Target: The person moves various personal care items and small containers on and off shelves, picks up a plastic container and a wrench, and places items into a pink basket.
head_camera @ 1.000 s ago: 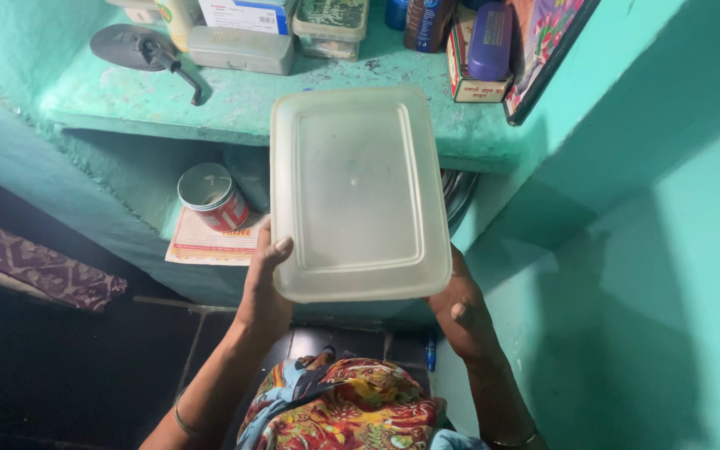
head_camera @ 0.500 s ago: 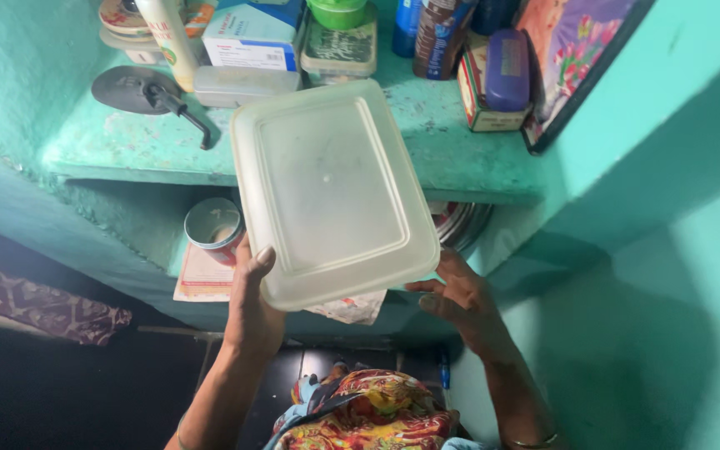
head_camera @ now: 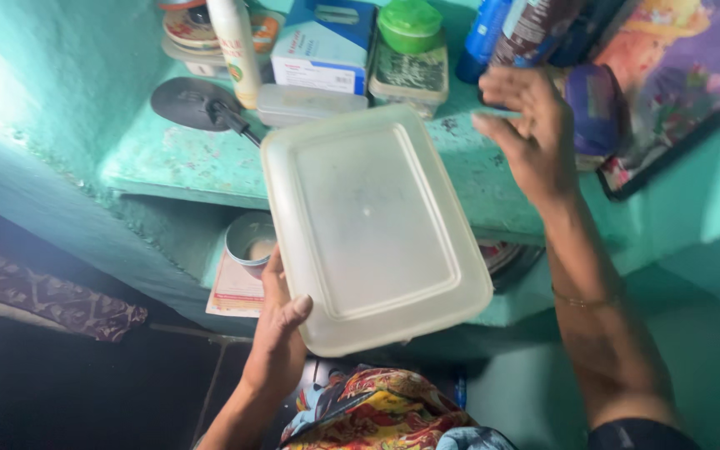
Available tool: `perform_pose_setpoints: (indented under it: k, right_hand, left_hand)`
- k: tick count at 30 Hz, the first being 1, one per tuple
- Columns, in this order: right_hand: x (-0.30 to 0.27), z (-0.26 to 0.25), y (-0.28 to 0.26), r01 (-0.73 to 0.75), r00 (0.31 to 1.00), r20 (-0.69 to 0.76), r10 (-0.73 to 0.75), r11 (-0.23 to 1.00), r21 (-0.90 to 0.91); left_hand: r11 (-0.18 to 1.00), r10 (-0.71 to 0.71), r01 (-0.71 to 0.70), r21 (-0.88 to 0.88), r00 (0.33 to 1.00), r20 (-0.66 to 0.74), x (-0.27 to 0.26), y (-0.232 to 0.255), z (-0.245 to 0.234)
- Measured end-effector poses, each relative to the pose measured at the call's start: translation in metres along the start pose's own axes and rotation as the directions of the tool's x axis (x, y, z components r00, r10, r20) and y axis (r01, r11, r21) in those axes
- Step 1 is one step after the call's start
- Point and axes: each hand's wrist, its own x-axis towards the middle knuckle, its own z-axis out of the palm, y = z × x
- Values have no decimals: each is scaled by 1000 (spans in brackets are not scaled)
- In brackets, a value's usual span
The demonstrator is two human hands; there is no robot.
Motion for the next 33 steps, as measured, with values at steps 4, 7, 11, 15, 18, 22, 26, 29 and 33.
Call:
perform_pose_setpoints:
  k: [4, 7, 11, 15, 18, 22, 26, 29, 33]
  right_hand:
    - [76, 20, 73, 30, 1000, 3, -30, 985, -170]
    - [113, 27, 124, 12, 1000, -2, -14, 927, -375]
    - [145, 43, 168, 144, 989, 37, -145, 859, -491]
    - [161, 61, 192, 154, 987, 49, -152, 837, -524]
    - [171, 69, 204, 174, 983, 42, -178, 838, -518]
    - [178, 68, 211, 130, 990, 20, -137, 869, -478]
    - [180, 69, 214, 170, 983, 28, -183, 834, -525]
    - [177, 70, 205, 131, 989, -1, -149, 871, -473]
    - [166, 63, 174, 101, 993, -23, -115, 941, -321]
  left_hand:
    - [998, -16, 20, -68, 998, 60, 5, 7, -2]
    - [994, -24, 29, -102, 998, 51, 7, 7, -2]
    - [994, -62, 63, -89, 998, 12, 7, 5, -6]
    - [991, -111, 109, -81, 994, -24, 10, 2, -8]
    - [989, -120, 118, -85, 992, -28, 10, 3, -8]
    - [991, -122, 118, -70, 992, -45, 11, 1, -7]
    - [993, -118, 116, -31, 991, -61, 13, 1, -6]
    - [995, -100, 99, -26, 994, -43, 13, 3, -6]
    - [996, -89, 89, -11, 995, -48, 12, 5, -4]
